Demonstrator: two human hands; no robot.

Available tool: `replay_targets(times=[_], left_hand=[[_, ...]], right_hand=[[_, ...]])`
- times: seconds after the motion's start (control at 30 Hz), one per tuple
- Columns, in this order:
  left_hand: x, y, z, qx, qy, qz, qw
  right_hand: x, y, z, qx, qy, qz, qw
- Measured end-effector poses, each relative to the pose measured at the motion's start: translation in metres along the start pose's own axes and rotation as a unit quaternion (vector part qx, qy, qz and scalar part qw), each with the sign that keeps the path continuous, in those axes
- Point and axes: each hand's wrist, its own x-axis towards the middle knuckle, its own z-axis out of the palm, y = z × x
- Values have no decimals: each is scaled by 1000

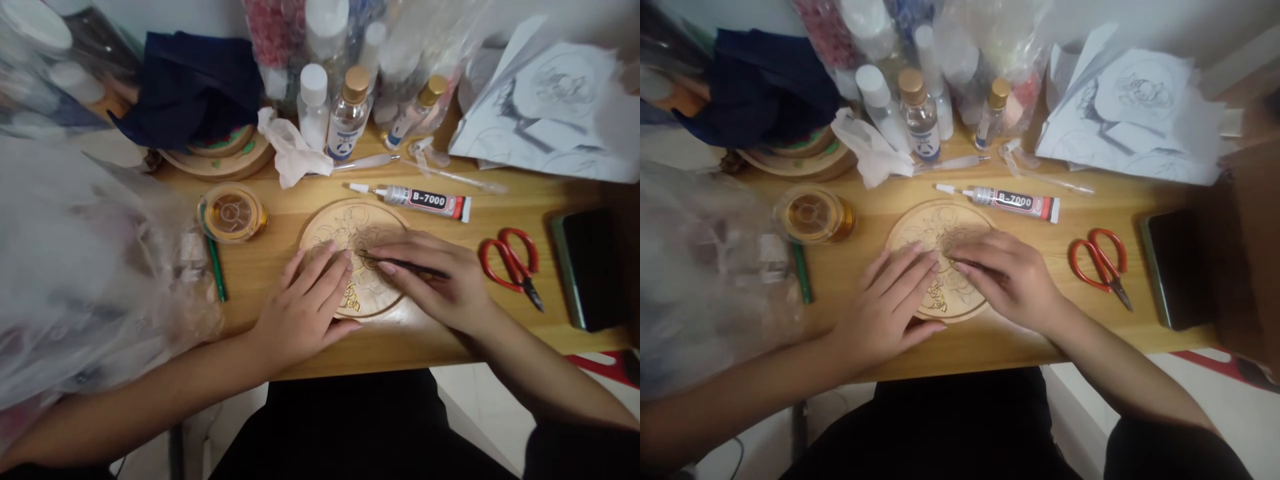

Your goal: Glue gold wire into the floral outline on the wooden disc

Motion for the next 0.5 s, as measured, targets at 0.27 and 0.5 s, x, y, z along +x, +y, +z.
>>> replay_targets(times=[0.27,0.5], left_hand=[[0,-1,-1,-2,-7,1,1000],[2,0,-1,0,0,0,1000]], right_hand=[[8,12,-10,52,-69,-2,996],[21,20,-22,74,-143,-40,986]])
